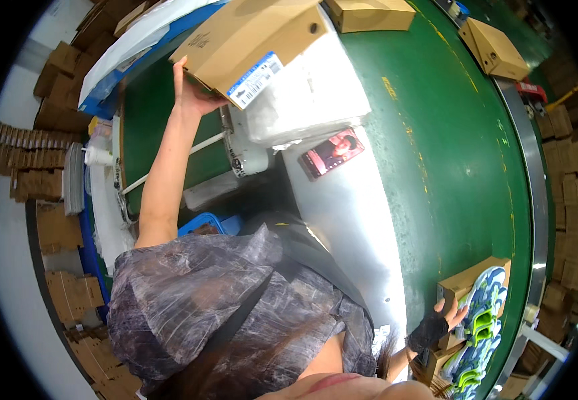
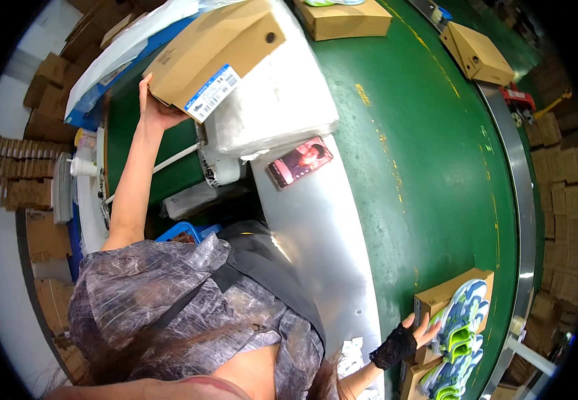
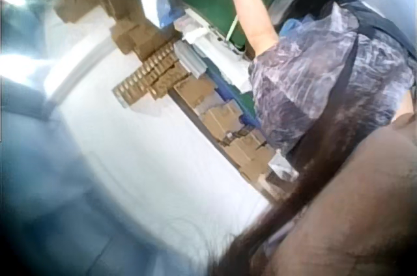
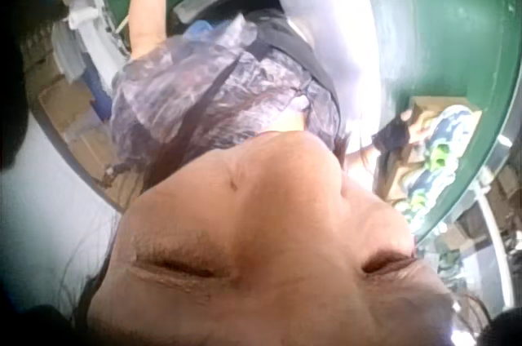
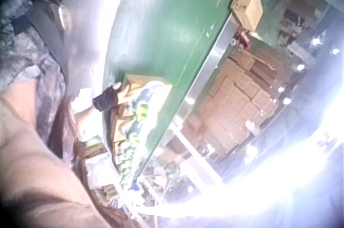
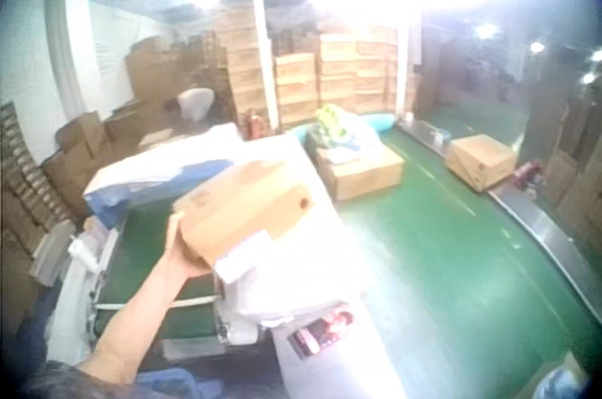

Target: The person repeatedly places pairs of blue and green sneakers into cardboard boxes lined with white tissue paper. They fold the tissue over the shoes, close the box flaps, and move the packed boxes aside. The process is repeated for multiple pairs of shoes.

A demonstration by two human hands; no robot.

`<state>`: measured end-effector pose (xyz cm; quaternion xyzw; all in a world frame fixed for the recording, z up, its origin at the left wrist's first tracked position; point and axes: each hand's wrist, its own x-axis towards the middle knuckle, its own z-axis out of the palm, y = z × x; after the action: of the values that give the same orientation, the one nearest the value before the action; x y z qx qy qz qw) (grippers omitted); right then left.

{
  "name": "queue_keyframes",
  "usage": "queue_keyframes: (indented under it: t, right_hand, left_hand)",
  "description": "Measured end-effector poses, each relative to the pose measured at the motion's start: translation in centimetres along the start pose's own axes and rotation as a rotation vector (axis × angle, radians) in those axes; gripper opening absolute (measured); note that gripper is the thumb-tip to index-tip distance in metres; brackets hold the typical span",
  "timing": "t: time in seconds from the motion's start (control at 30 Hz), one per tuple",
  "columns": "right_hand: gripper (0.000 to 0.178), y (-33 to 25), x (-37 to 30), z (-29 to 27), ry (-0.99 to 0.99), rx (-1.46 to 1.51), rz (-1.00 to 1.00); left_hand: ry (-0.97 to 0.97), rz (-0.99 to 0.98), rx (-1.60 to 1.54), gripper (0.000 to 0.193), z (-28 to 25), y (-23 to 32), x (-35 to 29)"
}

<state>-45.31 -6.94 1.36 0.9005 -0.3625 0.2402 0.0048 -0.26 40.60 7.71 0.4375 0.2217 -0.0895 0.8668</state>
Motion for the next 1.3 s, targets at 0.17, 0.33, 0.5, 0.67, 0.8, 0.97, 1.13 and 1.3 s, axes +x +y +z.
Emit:
queue_keyframes:
  t: [0.17, 0.33, 0.5, 0.67, 0.8, 0.97, 1.13, 1.3]
  right_hand:
    - [0.033, 1.2, 0.7, 0.9, 0.002, -0.001, 0.056]
    - [0.059, 3.0, 3.2, -1.3, 0.103, -0.491, 0.108]
    - [0.071, 9.9, 4.5, -2.3, 0.175, -0.520, 0.274]
    - [0.065, 13.1, 6.3, -1.2, -0.323, -0.544, 0.350]
    - [0.067, 14.7, 9.6, -1.6, -0.514, -0.273, 0.457]
    - [0.062, 12.1, 8.2, -2.6, -0.236, -0.111, 0.163]
    - [0.042, 2.1, 2.8, -2.0, -0.295, 0.080, -0.407]
    - [0.039, -5.5, -1.4, 1.0, -0.493, 0.288, -0.630]
  left_hand:
    - [0.136, 0.152, -0.039, 0.090, -8.6, -0.5, 4.7]
    - [0.033, -0.194, -0.287, 0.095, -12.3, -2.5, 3.3]
    - [0.055, -0.235, -0.023, 0.076, -8.1, -7.8, 3.6]
    - [-0.111, -0.233, 0.221, 0.057, -0.9, -10.3, 1.0]
    - [-0.297, -0.254, 0.486, 0.053, 2.2, -13.8, 1.2]
    - [-0.560, -0.022, 1.044, 0.049, 8.0, -21.7, -3.9]
    - [-0.875, 0.536, 1.213, 0.040, 16.0, -30.0, -10.6]
    - [-1.399, 0.931, 1.389, 0.054, 17.4, -37.9, -16.0]
